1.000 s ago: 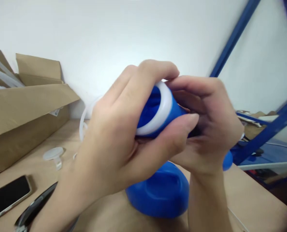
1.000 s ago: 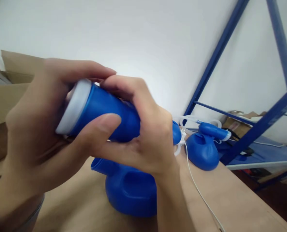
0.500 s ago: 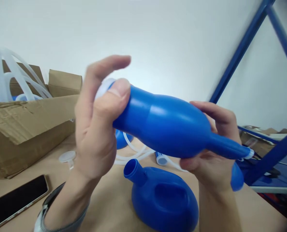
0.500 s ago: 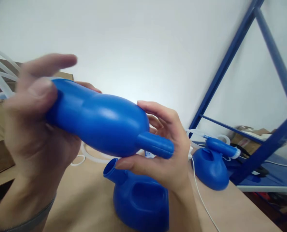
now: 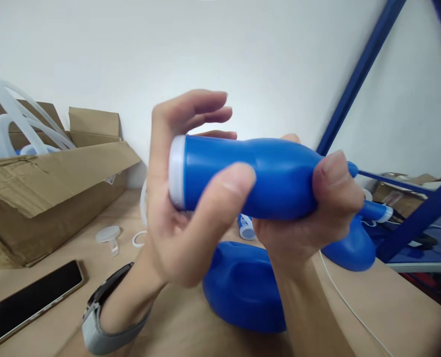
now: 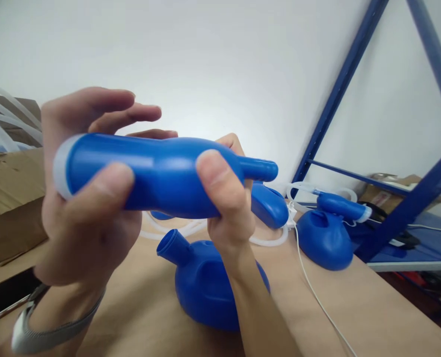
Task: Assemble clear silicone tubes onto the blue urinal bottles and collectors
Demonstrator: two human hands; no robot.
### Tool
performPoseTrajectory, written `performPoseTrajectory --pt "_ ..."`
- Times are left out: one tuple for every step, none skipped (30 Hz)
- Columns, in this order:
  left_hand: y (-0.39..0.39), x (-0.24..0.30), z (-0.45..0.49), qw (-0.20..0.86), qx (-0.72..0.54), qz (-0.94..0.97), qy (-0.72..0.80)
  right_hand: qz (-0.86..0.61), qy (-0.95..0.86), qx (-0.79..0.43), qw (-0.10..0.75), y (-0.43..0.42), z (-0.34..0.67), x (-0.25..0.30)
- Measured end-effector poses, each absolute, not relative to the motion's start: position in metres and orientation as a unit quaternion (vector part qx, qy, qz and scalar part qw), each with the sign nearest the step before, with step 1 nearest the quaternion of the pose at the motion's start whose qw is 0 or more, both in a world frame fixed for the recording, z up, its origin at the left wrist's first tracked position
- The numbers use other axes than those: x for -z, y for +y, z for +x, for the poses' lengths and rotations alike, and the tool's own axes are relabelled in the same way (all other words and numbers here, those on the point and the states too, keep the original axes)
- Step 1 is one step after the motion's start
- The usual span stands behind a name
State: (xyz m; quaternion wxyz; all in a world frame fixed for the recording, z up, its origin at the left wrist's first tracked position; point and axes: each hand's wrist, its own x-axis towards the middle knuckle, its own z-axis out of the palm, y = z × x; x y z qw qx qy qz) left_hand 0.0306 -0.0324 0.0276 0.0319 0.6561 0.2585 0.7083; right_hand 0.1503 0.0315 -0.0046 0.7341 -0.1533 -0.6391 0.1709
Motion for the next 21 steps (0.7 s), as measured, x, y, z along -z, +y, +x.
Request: performPoseTrajectory --pt "-0.032 -0.026 0.027 0.017 -0.686 0.681 0.255 -0.133 -0.609 -0.212 0.753 0.031 0.150 0.002" --pt "-0.030 -0.025 0.023 0.002 -0.662 0.702 0.260 -0.120 -0.603 -0.251 0.748 0.030 0.150 -0.001" --pt "-0.028 -0.024 0.019 -0.011 -0.639 0.719 0.275 -0.113 -0.613 -0.284 0.728 0.030 0.151 -0.005" --pt "-0.026 -0.024 0.014 -0.020 -0.621 0.725 0.296 -0.114 -0.636 -0.307 0.699 0.030 0.154 -0.009" --pt "-0.024 -0.024 0.009 -0.024 -0.613 0.724 0.316 -0.121 -0.662 -0.315 0.669 0.030 0.157 -0.012" --pt "-0.021 -0.025 0.004 -0.023 -0.605 0.724 0.331 -0.128 -0.689 -0.311 0.642 0.030 0.162 -0.015" --pt "-0.019 -0.026 -0.001 -0.021 -0.596 0.725 0.343 -0.135 -0.713 -0.300 0.620 0.031 0.167 -0.016" --pt "-0.017 -0.027 -0.005 -0.018 -0.585 0.729 0.354 -0.142 -0.732 -0.288 0.601 0.033 0.172 -0.018" --pt "-0.015 -0.028 -0.009 -0.018 -0.572 0.735 0.364 -0.149 -0.747 -0.279 0.585 0.035 0.178 -0.018" --pt "-0.013 -0.029 -0.013 -0.020 -0.559 0.741 0.372 -0.154 -0.758 -0.272 0.573 0.037 0.183 -0.018" --pt "-0.011 -0.030 -0.016 -0.022 -0.548 0.745 0.379 -0.155 -0.766 -0.270 0.562 0.040 0.188 -0.018" --pt "-0.010 -0.031 -0.019 -0.023 -0.542 0.747 0.385 -0.154 -0.772 -0.269 0.555 0.044 0.192 -0.018" --pt "-0.009 -0.032 -0.022 -0.023 -0.540 0.746 0.389 -0.151 -0.774 -0.266 0.555 0.047 0.195 -0.018" --pt "-0.008 -0.033 -0.024 -0.023 -0.541 0.743 0.393 -0.148 -0.772 -0.262 0.560 0.049 0.198 -0.018" --pt "-0.007 -0.034 -0.026 -0.024 -0.545 0.738 0.396 -0.145 -0.769 -0.254 0.569 0.051 0.199 -0.018" --pt "-0.007 -0.034 -0.028 -0.027 -0.549 0.733 0.400 -0.143 -0.765 -0.246 0.578 0.051 0.200 -0.018" --pt "-0.006 -0.034 -0.029 -0.030 -0.553 0.728 0.404 -0.143 -0.762 -0.236 0.585 0.050 0.199 -0.019" --pt "-0.006 -0.034 -0.030 -0.033 -0.554 0.724 0.409 -0.146 -0.765 -0.225 0.586 0.048 0.198 -0.020" --pt "-0.005 -0.034 -0.030 -0.035 -0.554 0.721 0.414 -0.153 -0.774 -0.210 0.578 0.045 0.197 -0.020" --pt "-0.004 -0.034 -0.029 -0.037 -0.553 0.719 0.419 -0.163 -0.785 -0.191 0.566 0.041 0.195 -0.021" --pt "-0.003 -0.033 -0.028 -0.039 -0.555 0.715 0.424 -0.174 -0.796 -0.169 0.554 0.037 0.193 -0.022"
